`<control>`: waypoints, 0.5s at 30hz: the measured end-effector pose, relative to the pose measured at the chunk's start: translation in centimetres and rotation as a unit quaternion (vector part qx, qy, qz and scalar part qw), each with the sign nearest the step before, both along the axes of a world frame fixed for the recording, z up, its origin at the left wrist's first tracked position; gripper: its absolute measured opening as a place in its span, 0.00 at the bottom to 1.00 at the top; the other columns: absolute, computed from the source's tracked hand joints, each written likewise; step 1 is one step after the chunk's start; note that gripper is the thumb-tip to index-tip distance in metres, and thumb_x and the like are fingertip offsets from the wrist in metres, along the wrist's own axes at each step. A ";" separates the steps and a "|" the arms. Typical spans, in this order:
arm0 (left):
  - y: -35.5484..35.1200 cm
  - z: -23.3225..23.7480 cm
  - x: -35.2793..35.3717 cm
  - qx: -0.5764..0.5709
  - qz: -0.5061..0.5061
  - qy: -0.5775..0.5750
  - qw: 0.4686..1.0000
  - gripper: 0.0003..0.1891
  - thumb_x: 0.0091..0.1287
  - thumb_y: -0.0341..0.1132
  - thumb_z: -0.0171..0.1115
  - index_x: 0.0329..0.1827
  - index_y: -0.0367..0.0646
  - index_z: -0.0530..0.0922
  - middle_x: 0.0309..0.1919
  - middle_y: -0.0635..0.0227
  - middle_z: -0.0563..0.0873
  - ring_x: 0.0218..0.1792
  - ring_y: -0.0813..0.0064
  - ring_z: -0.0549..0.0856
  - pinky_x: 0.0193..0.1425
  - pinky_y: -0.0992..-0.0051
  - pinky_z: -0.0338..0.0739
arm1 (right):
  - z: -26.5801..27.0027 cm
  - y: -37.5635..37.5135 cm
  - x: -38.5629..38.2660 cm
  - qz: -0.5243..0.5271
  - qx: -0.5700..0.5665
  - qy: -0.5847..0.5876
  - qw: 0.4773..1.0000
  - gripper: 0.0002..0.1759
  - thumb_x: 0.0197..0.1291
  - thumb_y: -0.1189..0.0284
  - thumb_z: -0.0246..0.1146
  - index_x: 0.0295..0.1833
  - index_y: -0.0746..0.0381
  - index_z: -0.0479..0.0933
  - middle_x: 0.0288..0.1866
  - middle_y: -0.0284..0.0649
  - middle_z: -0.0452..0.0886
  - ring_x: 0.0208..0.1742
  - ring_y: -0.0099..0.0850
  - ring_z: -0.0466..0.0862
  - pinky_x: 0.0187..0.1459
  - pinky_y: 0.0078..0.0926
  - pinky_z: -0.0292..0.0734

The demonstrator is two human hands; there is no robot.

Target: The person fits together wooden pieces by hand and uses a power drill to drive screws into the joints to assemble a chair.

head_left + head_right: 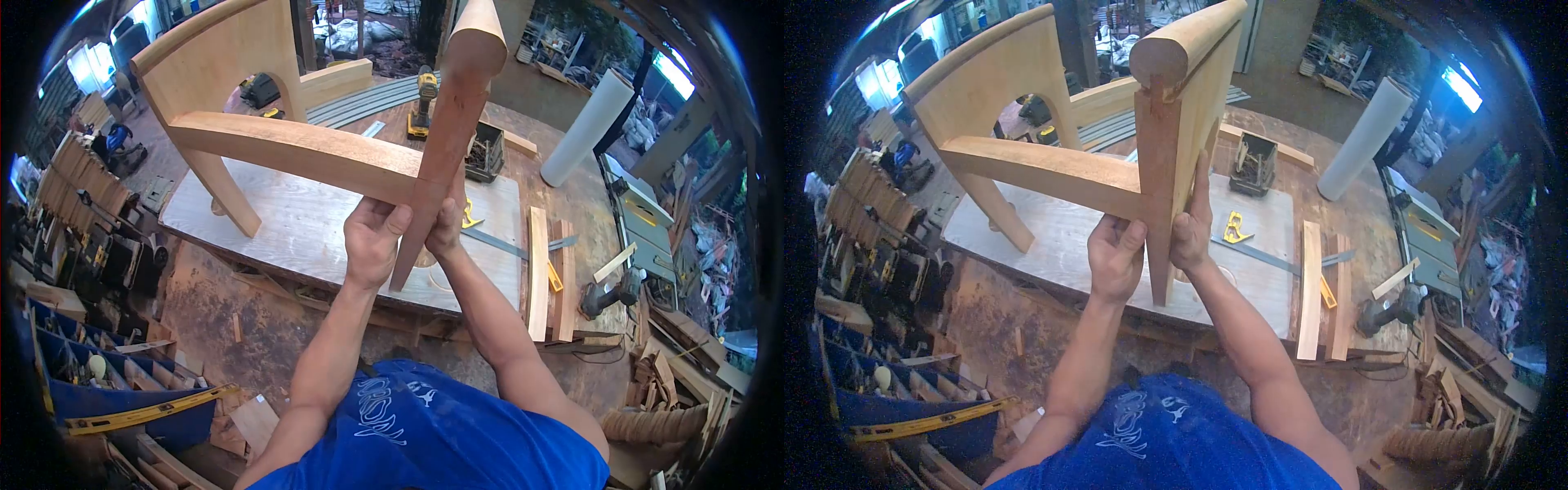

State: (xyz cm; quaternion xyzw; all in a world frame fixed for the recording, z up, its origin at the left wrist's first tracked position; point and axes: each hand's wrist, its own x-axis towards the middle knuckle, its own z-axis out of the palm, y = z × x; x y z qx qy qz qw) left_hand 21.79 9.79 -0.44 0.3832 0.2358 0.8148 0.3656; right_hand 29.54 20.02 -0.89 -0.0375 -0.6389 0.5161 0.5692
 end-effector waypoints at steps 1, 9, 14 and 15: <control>-0.1 0.2 0.2 0.002 0.002 -0.007 1.000 0.26 0.76 0.31 0.66 0.71 0.26 0.68 0.64 0.52 0.82 0.65 0.66 0.81 0.73 0.65 0.72 | 0.1 0.0 0.0 0.002 0.001 0.002 1.000 0.70 0.62 0.27 0.57 0.87 0.65 0.32 0.78 0.57 0.65 0.75 0.43 0.74 0.71 0.40 0.73; -0.4 -0.1 0.9 -0.001 -0.003 -0.002 1.000 0.26 0.76 0.28 0.64 0.72 0.26 0.67 0.64 0.53 0.81 0.65 0.68 0.80 0.73 0.67 0.73 | 0.6 -0.3 -0.1 -0.015 0.014 0.030 0.999 0.67 0.65 0.31 0.58 0.87 0.64 0.32 0.80 0.58 0.63 0.76 0.44 0.73 0.72 0.40 0.72; -0.9 1.6 3.1 -0.017 0.069 0.054 0.996 0.29 0.75 0.24 0.61 0.76 0.25 0.62 0.66 0.52 0.80 0.67 0.68 0.79 0.74 0.67 0.71 | 0.3 -0.2 -0.1 0.016 0.003 0.031 0.999 0.66 0.65 0.32 0.59 0.87 0.64 0.32 0.80 0.58 0.62 0.77 0.45 0.72 0.74 0.42 0.70; -0.8 1.7 3.8 -0.014 0.089 0.059 0.994 0.31 0.75 0.24 0.61 0.77 0.25 0.60 0.66 0.52 0.79 0.68 0.67 0.79 0.75 0.67 0.71 | 0.2 -0.3 -0.2 0.026 -0.006 0.034 0.999 0.66 0.65 0.32 0.59 0.87 0.64 0.33 0.80 0.58 0.61 0.76 0.45 0.72 0.74 0.42 0.70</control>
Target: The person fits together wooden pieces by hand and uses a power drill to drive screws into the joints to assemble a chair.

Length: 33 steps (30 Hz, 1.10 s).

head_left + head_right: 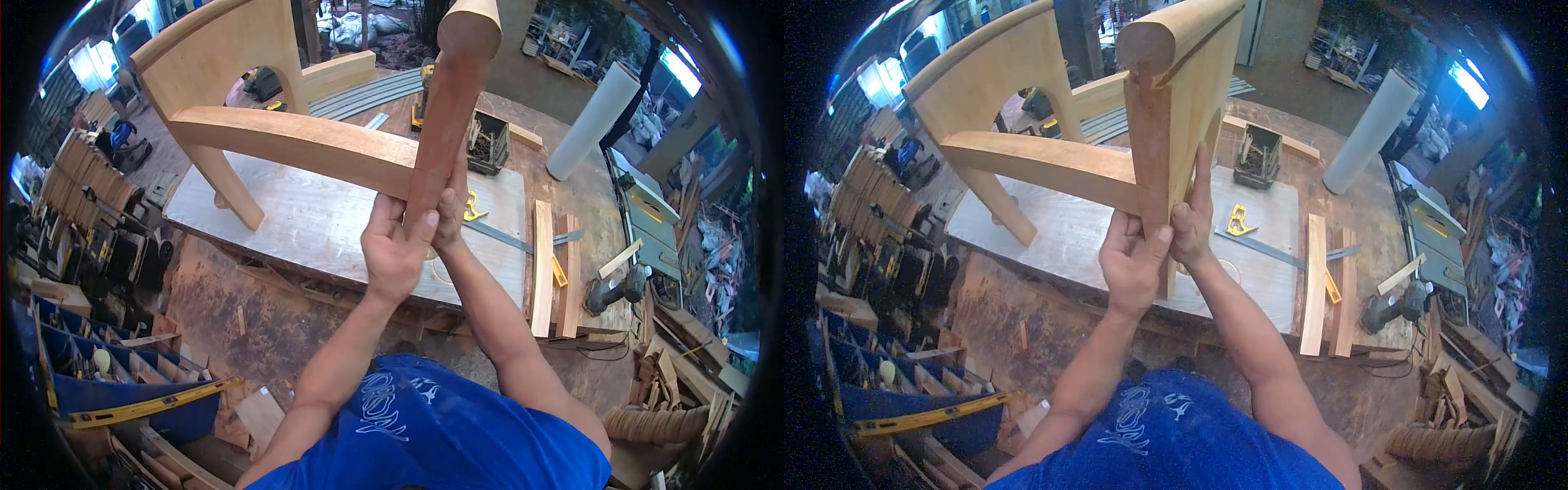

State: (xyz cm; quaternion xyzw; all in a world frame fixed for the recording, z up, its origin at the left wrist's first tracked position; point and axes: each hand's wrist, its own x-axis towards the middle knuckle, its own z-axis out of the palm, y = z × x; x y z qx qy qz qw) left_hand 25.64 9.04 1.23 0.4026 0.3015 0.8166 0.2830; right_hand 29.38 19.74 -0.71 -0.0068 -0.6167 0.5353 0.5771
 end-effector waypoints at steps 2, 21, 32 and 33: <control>0.0 0.6 1.3 0.011 0.029 -0.006 1.000 0.42 0.74 0.23 0.62 0.83 0.27 0.44 0.68 0.49 0.77 0.70 0.66 0.78 0.76 0.66 0.69 | -0.3 0.1 -0.1 0.016 -0.013 0.006 1.000 0.66 0.65 0.32 0.60 0.87 0.63 0.33 0.80 0.58 0.61 0.76 0.45 0.73 0.73 0.43 0.72; -1.2 2.8 -1.6 -0.057 0.257 0.296 0.918 0.43 0.66 0.24 0.72 0.83 0.36 0.58 0.42 0.46 0.92 0.47 0.63 0.93 0.52 0.68 0.88 | 0.5 0.0 -0.2 0.025 -0.005 -0.009 1.000 0.67 0.63 0.31 0.62 0.87 0.59 0.32 0.78 0.58 0.64 0.73 0.47 0.77 0.68 0.47 0.79; -0.7 3.4 0.0 -0.055 0.292 0.240 0.924 0.37 0.61 0.29 0.79 0.73 0.35 0.71 0.40 0.49 0.92 0.43 0.62 0.94 0.45 0.67 0.90 | -0.5 0.7 0.1 0.041 -0.004 -0.006 0.999 0.62 0.67 0.35 0.58 0.87 0.58 0.32 0.75 0.58 0.68 0.70 0.47 0.80 0.65 0.47 0.83; -0.6 3.5 0.1 -0.055 0.300 0.237 0.922 0.37 0.61 0.29 0.79 0.74 0.36 0.71 0.40 0.49 0.92 0.43 0.62 0.94 0.45 0.67 0.90 | -0.5 0.8 0.0 0.044 -0.004 -0.006 0.999 0.62 0.67 0.35 0.58 0.87 0.58 0.32 0.75 0.58 0.68 0.70 0.47 0.80 0.65 0.47 0.83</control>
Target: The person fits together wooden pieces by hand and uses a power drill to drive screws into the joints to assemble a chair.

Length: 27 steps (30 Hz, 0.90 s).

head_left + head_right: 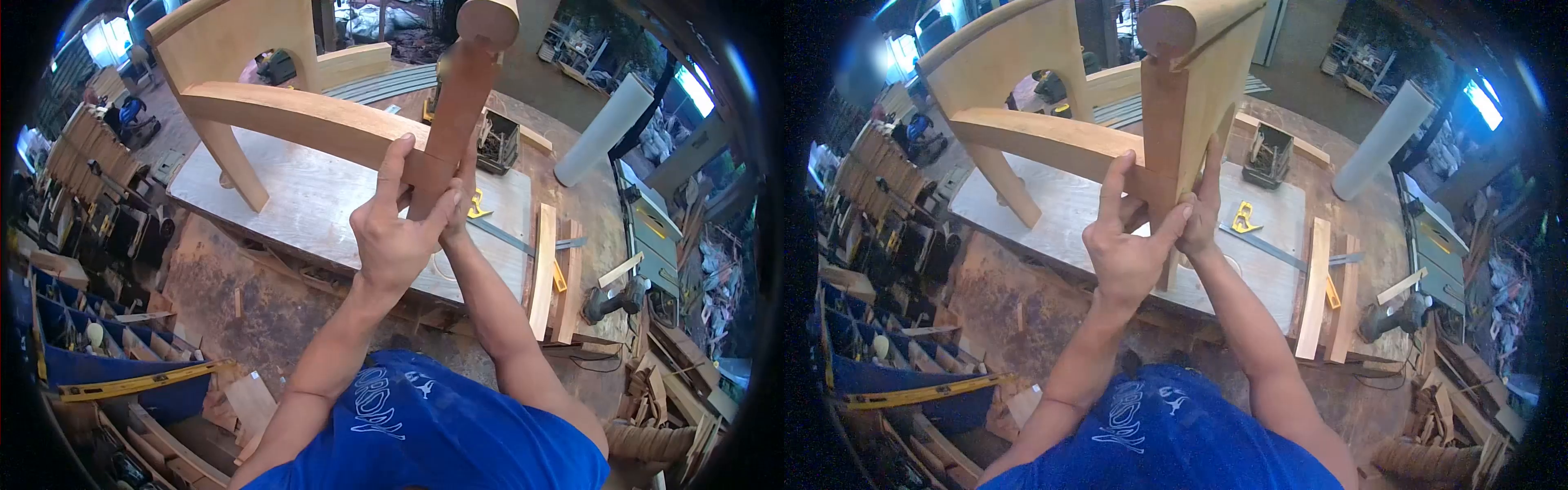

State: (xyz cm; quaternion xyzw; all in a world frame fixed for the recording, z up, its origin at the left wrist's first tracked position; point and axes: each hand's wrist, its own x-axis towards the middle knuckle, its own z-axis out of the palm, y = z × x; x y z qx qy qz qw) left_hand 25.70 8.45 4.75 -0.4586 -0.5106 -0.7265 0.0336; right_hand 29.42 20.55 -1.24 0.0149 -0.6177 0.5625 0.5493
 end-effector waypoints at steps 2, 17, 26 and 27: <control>0.0 0.0 -0.1 -0.006 0.007 0.003 1.000 0.38 0.61 0.28 0.78 0.75 0.36 0.69 0.41 0.48 0.92 0.45 0.63 0.93 0.47 0.68 0.89 | 0.0 -0.1 0.0 0.010 -0.004 0.000 1.000 0.62 0.67 0.36 0.59 0.87 0.58 0.32 0.75 0.58 0.68 0.69 0.47 0.80 0.65 0.47 0.83; -0.4 -0.4 0.2 -0.060 0.049 -0.002 0.997 0.41 0.61 0.24 0.76 0.78 0.39 0.66 0.45 0.53 0.92 0.45 0.68 0.92 0.50 0.71 0.88 | -1.4 -1.2 1.0 0.041 -0.077 -0.049 0.995 0.55 0.73 0.47 0.59 0.88 0.54 0.30 0.70 0.58 0.74 0.64 0.45 0.84 0.57 0.41 0.86; 0.2 -0.3 1.8 -0.050 -0.001 -0.092 0.995 0.41 0.64 0.16 0.71 0.80 0.44 0.64 0.56 0.48 0.85 0.52 0.66 0.88 0.56 0.71 0.86 | -6.7 -2.3 13.0 -0.288 0.043 -0.201 0.935 0.31 0.69 0.72 0.66 0.75 0.68 0.70 0.48 0.46 0.85 0.48 0.32 0.86 0.54 0.32 0.82; 0.2 -0.1 1.5 -0.057 0.010 -0.094 0.994 0.41 0.64 0.17 0.71 0.80 0.44 0.63 0.57 0.48 0.85 0.52 0.66 0.88 0.56 0.71 0.86 | -7.4 -2.7 15.1 -0.319 0.036 -0.227 0.919 0.28 0.69 0.73 0.66 0.72 0.68 0.73 0.47 0.46 0.86 0.47 0.32 0.87 0.52 0.31 0.82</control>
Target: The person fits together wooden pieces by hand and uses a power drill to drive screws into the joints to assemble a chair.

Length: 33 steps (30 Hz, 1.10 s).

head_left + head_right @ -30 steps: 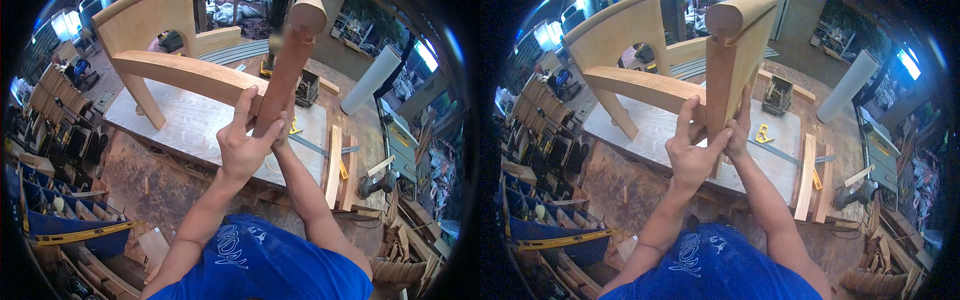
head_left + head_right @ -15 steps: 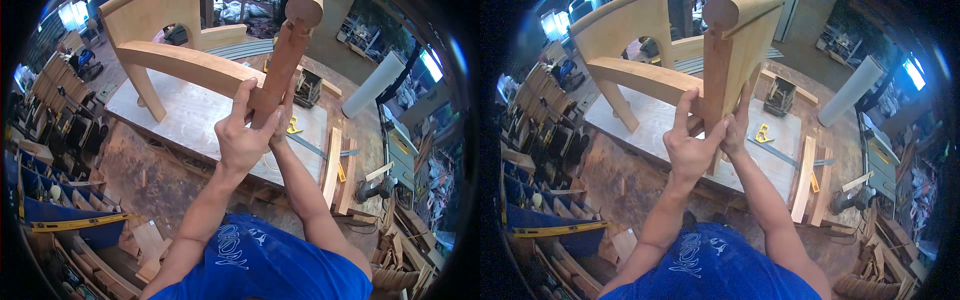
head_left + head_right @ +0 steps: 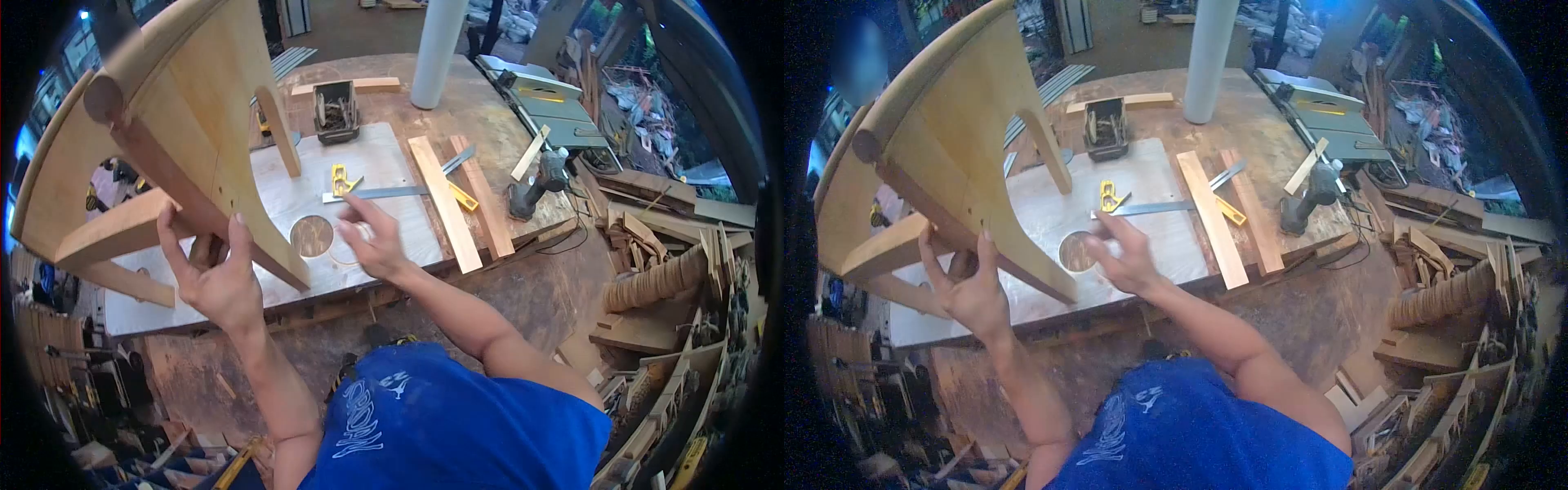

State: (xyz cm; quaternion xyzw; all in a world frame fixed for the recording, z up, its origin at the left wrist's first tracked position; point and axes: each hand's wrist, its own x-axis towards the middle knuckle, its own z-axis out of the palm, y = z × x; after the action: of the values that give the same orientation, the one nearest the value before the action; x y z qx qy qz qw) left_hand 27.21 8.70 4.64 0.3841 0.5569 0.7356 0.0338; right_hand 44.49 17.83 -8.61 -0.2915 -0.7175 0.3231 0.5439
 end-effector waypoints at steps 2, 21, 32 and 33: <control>0.1 0.1 0.3 0.006 -0.016 -0.009 1.000 0.41 0.64 0.17 0.71 0.80 0.44 0.64 0.56 0.46 0.85 0.52 0.66 0.88 0.56 0.71 0.86 | -2.4 -1.0 4.7 -0.069 -0.033 -0.026 0.997 0.23 0.68 0.75 0.67 0.67 0.68 0.78 0.44 0.45 0.87 0.45 0.30 0.87 0.51 0.29 0.83; -0.1 -1.4 0.0 -0.021 0.086 0.045 0.995 0.44 0.66 0.15 0.65 0.84 0.45 0.55 0.64 0.46 0.83 0.59 0.63 0.85 0.67 0.64 0.77 | -3.9 37.2 -5.8 -0.079 0.130 -0.527 0.836 0.11 0.60 0.70 0.65 0.43 0.63 0.90 0.41 0.52 0.90 0.43 0.44 0.91 0.45 0.42 0.87; 0.4 1.0 1.4 -0.017 0.100 -0.033 0.994 0.42 0.57 0.17 0.75 0.75 0.44 0.64 0.52 0.55 0.89 0.51 0.62 0.91 0.60 0.64 0.86 | -6.8 43.1 -9.8 -0.010 0.052 -0.615 0.787 0.15 0.64 0.75 0.62 0.54 0.63 0.85 0.58 0.55 0.87 0.59 0.51 0.87 0.59 0.47 0.84; 0.3 0.9 1.3 -0.016 0.089 -0.031 0.995 0.42 0.58 0.17 0.75 0.75 0.44 0.64 0.53 0.55 0.89 0.52 0.62 0.91 0.60 0.64 0.87 | -6.1 43.1 -9.8 -0.012 0.051 -0.624 0.779 0.15 0.64 0.74 0.62 0.54 0.64 0.85 0.58 0.57 0.86 0.60 0.52 0.87 0.59 0.47 0.84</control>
State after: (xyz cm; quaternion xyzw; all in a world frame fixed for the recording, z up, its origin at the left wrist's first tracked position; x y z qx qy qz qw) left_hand 28.55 9.03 5.55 0.3090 0.5992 0.7385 -0.0088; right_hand 34.69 60.90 -14.71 -0.4099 -0.9117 0.0267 -0.0054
